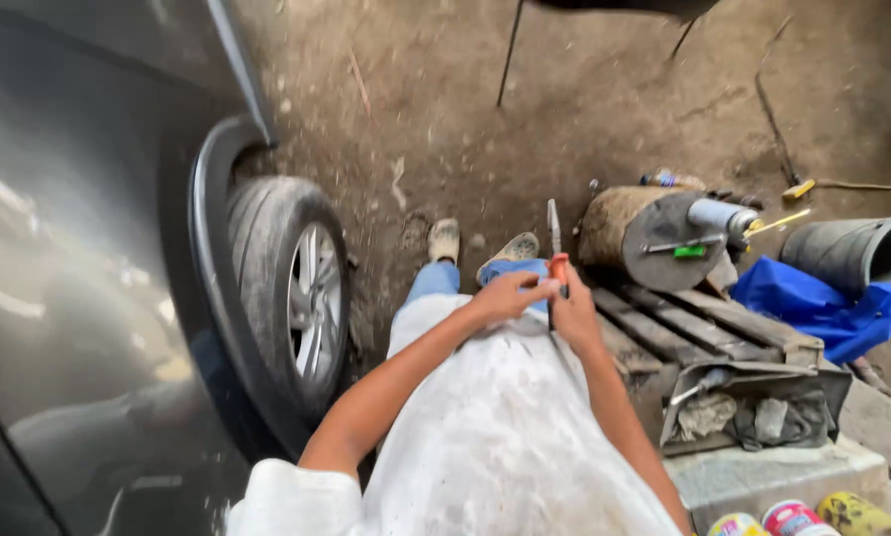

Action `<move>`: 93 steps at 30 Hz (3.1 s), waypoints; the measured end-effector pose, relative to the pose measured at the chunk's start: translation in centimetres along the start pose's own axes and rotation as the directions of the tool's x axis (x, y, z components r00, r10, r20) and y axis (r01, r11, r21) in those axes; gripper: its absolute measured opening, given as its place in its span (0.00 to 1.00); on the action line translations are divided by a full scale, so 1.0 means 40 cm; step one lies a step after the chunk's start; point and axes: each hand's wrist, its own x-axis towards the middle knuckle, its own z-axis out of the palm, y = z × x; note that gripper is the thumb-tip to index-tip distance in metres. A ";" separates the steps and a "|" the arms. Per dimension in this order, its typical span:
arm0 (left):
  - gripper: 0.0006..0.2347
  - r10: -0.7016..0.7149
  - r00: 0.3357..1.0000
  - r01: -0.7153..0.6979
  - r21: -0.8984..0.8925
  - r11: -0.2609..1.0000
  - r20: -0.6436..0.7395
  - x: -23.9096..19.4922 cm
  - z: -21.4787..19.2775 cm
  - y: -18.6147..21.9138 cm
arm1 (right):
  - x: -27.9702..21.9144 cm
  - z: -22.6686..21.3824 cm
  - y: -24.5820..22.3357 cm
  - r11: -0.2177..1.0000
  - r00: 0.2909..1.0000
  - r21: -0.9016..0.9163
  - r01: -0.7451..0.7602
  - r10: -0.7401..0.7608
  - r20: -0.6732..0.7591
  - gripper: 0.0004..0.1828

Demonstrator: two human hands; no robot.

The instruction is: The person uses pliers to pull and remove small metal clips from a black car bumper. They work on the front section of the bumper, extracting clips from the plastic surface and holding them in their hand. The person moves around the vehicle to access different areas of the bumper.

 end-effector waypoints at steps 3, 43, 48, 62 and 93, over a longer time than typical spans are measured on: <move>0.26 -0.140 0.984 0.156 -0.157 0.975 0.106 0.063 -0.006 0.099 | 0.038 -0.007 -0.054 0.980 0.998 0.193 0.048 -0.054 0.021 0.34; 0.15 -0.631 0.752 0.625 -0.099 0.774 -0.189 0.858 -0.287 0.353 | 0.510 -0.650 0.763 0.753 0.171 0.527 -0.395 0.624 -0.763 0.14; 0.14 -0.611 0.774 0.596 -0.133 0.792 -0.166 0.862 -0.310 0.349 | 0.516 -0.659 0.750 0.759 0.119 0.470 -0.451 0.573 -0.811 0.15; 0.15 -0.646 0.742 0.635 -0.119 0.763 -0.180 0.856 -0.297 0.334 | 0.498 -0.678 0.726 0.746 0.267 0.382 -0.546 0.587 -0.764 0.14; 0.15 -0.658 0.723 0.661 -0.064 0.748 -0.210 0.901 -0.315 0.360 | 0.462 -0.705 0.768 0.748 0.358 0.386 -0.539 0.619 -0.699 0.20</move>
